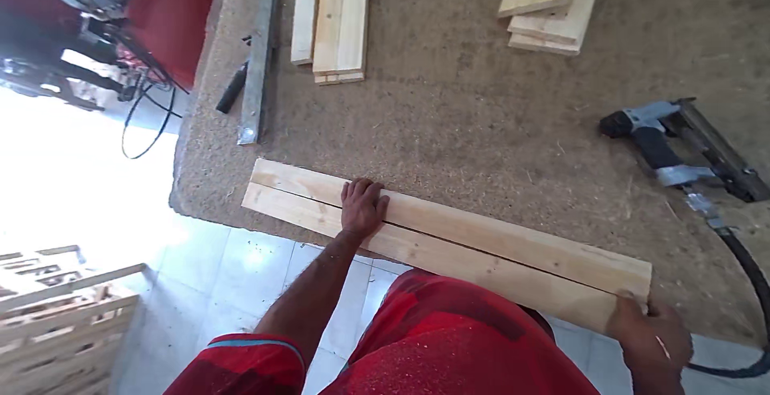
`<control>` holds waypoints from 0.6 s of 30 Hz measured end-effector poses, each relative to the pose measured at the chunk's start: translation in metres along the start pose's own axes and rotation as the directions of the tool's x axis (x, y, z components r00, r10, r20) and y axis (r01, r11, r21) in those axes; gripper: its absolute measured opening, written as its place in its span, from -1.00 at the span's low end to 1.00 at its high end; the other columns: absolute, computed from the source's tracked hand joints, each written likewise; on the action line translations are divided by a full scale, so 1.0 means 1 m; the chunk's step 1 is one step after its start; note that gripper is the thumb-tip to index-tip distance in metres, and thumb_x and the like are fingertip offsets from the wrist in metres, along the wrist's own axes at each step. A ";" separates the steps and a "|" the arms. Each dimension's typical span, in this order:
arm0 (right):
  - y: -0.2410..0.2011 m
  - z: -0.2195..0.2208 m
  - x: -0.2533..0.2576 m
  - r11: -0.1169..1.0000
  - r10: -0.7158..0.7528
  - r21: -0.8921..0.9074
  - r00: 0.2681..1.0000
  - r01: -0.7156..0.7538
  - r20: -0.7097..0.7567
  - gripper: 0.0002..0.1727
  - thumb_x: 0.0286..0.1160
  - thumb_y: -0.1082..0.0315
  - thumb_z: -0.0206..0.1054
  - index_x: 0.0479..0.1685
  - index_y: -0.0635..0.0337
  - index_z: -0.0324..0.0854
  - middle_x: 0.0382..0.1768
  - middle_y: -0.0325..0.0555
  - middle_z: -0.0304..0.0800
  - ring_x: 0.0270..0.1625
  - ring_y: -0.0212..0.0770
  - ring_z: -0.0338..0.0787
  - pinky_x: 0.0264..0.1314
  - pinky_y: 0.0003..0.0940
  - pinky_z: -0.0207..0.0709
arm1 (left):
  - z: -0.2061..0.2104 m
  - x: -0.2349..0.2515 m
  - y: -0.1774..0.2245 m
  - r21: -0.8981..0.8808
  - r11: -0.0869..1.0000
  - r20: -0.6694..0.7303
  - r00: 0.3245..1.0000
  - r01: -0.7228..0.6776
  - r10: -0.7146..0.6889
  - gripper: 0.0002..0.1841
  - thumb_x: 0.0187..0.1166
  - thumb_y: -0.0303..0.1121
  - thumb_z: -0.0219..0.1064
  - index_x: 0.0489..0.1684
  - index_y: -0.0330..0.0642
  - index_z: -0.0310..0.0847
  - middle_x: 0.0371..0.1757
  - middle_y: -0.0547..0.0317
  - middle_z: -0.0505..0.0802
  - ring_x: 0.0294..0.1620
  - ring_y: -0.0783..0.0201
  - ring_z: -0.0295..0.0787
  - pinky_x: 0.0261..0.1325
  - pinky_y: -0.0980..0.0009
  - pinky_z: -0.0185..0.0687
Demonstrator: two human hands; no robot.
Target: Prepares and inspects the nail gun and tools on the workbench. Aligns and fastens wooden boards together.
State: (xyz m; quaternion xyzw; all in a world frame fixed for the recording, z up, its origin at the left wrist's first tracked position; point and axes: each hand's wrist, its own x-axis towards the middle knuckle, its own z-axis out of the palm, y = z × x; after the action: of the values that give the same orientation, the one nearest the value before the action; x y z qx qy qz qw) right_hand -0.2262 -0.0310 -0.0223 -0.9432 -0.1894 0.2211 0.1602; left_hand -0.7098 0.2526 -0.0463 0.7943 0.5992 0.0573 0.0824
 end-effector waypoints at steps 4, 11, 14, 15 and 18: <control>-0.016 -0.009 0.013 1.000 0.018 0.023 1.000 -0.017 -0.008 -0.45 0.65 -0.03 0.27 0.39 0.19 0.69 0.27 0.32 0.75 0.38 0.26 0.70 0.48 0.31 0.47 | -0.007 0.010 0.003 -0.023 0.999 0.037 0.998 0.042 -0.041 -0.50 0.66 0.25 0.02 0.29 0.32 0.73 0.40 0.27 0.74 0.67 0.17 0.43 0.83 -0.09 0.04; -0.035 -0.011 0.015 0.997 -0.032 0.073 0.999 0.033 -0.015 -0.50 0.68 0.07 0.26 0.39 0.26 0.65 0.27 0.39 0.72 0.38 0.28 0.69 0.49 0.28 0.46 | -0.010 0.021 0.004 -0.045 0.997 0.055 0.997 0.063 -0.060 -0.50 0.65 0.25 0.08 0.32 0.27 0.73 0.39 0.23 0.74 0.61 0.16 0.48 0.82 -0.05 0.07; -0.017 -0.003 0.016 0.999 -0.035 0.008 0.999 0.035 0.004 -0.47 0.66 0.04 0.25 0.43 0.22 0.64 0.30 0.33 0.73 0.41 0.21 0.70 0.52 0.18 0.49 | -0.005 0.015 0.003 -0.064 0.996 0.041 0.998 0.057 -0.055 -0.47 0.66 0.26 0.06 0.39 0.26 0.69 0.45 0.22 0.70 0.69 0.16 0.40 0.86 -0.06 -0.01; -0.012 -0.001 0.016 1.000 -0.029 0.001 1.000 0.029 0.011 -0.47 0.65 0.03 0.26 0.43 0.20 0.65 0.31 0.31 0.73 0.42 0.19 0.70 0.53 0.17 0.49 | -0.003 0.012 0.002 -0.066 0.996 0.032 0.998 0.054 -0.052 -0.46 0.66 0.27 0.04 0.41 0.27 0.68 0.47 0.23 0.70 0.72 0.17 0.37 0.87 -0.06 -0.02; -0.009 -0.002 0.016 1.000 -0.024 0.012 1.000 0.024 0.016 -0.51 0.64 0.05 0.29 0.38 0.18 0.68 0.24 0.31 0.76 0.32 0.18 0.74 0.45 0.19 0.52 | 0.000 0.012 0.002 -0.061 0.997 0.027 0.998 0.050 -0.048 -0.45 0.67 0.28 0.03 0.44 0.28 0.66 0.50 0.24 0.68 0.76 0.18 0.32 0.89 -0.05 -0.06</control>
State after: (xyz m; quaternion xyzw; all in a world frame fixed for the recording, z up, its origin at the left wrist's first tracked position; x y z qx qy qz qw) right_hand -0.2145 -0.0172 -0.0229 -0.9381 -0.2006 0.2278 0.1666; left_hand -0.7050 0.2634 -0.0458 0.7770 0.6155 0.0637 0.1161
